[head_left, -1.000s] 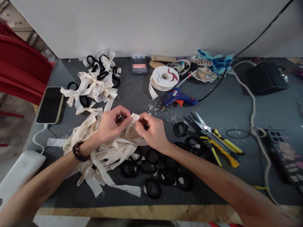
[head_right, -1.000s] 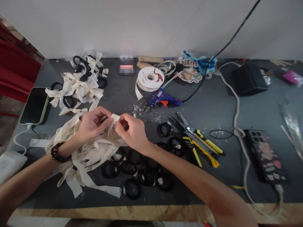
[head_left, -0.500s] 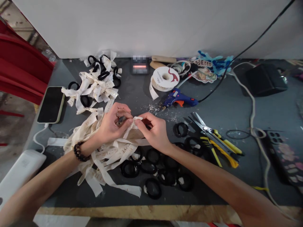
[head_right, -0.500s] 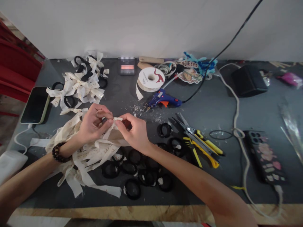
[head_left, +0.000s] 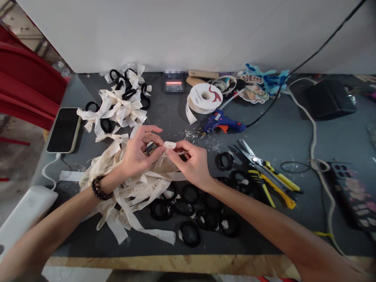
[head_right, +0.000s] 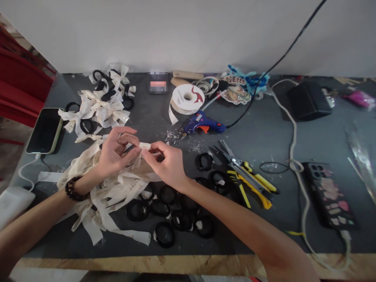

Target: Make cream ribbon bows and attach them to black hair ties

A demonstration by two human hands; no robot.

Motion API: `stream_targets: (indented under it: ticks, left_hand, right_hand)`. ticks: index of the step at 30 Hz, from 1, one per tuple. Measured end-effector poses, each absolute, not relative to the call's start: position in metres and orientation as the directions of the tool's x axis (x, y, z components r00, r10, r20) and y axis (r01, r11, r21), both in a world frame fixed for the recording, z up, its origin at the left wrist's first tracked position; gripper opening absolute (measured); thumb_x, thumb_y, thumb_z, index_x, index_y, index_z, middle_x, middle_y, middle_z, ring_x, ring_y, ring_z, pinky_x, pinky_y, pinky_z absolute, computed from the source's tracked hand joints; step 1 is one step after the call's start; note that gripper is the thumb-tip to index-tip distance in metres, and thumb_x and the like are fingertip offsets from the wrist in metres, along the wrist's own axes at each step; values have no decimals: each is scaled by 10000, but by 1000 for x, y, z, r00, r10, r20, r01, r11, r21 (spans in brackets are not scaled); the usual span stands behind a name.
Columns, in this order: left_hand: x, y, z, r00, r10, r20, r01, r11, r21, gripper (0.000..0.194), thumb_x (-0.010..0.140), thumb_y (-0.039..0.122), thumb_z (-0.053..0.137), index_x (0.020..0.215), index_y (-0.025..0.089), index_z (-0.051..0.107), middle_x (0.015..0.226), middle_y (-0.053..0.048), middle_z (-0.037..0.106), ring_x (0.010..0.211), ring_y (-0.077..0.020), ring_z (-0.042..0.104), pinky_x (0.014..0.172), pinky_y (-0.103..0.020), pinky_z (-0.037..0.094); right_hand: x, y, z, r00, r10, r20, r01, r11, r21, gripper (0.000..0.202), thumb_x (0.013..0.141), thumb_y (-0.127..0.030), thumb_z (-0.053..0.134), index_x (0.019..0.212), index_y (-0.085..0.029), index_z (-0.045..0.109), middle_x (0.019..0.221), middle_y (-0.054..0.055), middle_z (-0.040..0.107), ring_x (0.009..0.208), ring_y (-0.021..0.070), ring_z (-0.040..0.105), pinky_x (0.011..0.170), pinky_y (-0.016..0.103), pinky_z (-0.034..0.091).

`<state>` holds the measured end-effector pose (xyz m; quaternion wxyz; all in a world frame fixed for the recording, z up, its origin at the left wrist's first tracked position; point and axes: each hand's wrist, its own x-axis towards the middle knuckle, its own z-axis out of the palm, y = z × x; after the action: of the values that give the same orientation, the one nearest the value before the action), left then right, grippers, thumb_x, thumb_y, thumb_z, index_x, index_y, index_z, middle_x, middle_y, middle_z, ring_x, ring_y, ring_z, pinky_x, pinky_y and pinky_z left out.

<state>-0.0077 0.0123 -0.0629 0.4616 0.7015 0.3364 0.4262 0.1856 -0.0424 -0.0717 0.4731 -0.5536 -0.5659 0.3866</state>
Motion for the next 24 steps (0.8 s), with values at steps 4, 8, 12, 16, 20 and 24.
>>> stream_targets:
  ticks: [4, 8, 12, 16, 20, 24]
  left_hand:
    - [-8, 12, -57, 415, 881, 226, 66, -277, 959, 380, 944, 271, 764, 1262, 214, 563, 877, -27, 711, 728, -144, 665, 530, -238, 412]
    - [-9, 12, -56, 456, 863, 219, 32, -261, 965, 344, 978, 282, 730, 1269, 198, 568, 866, -27, 689, 687, -124, 618, 513, -230, 391]
    - [-11, 12, -56, 481, 841, 247, 76, -321, 944, 376, 992, 314, 710, 1327, 198, 583, 872, -37, 685, 726, -143, 635, 534, -237, 426]
    - [-10, 12, -56, 476, 849, 230, 67, -296, 953, 447, 968, 345, 754, 1354, 217, 568, 887, -33, 695, 828, -173, 696, 621, -255, 504]
    - [-10, 13, -58, 449, 867, 214, 70, -273, 960, 406, 979, 344, 757, 1330, 225, 591, 826, -14, 684, 733, -152, 669, 583, -256, 483]
    - [-10, 14, -57, 448, 887, 110, 8, -127, 992, 480, 988, 392, 754, 1398, 232, 561, 814, -18, 712, 544, -107, 565, 466, -246, 368]
  right_hand:
    - [187, -42, -71, 28, 986, 162, 321, 145, -936, 238, 962, -410, 701, 825, -218, 666, 701, -26, 681, 633, 132, 622, 620, 258, 460]
    - [188, -41, -67, -39, 977, 211, 357, 211, -910, 245, 978, -397, 669, 810, -222, 635, 696, -28, 678, 597, 123, 586, 600, 259, 440]
    - [187, -42, -65, -55, 967, 249, 364, 252, -897, 191, 957, -331, 686, 808, -217, 654, 693, -31, 687, 563, 110, 553, 580, 255, 423]
    - [186, -42, -65, -21, 970, 243, 374, 233, -898, 129, 929, -287, 722, 821, -219, 702, 695, -36, 703, 575, 112, 565, 581, 250, 426]
    - [186, -41, -63, -52, 967, 248, 374, 249, -893, 141, 931, -269, 725, 799, -228, 700, 706, -38, 717, 597, 117, 586, 607, 250, 447]
    - [186, -41, -61, -90, 970, 224, 349, 241, -906, 171, 939, -303, 723, 783, -238, 695, 709, -33, 721, 605, 126, 593, 622, 258, 465]
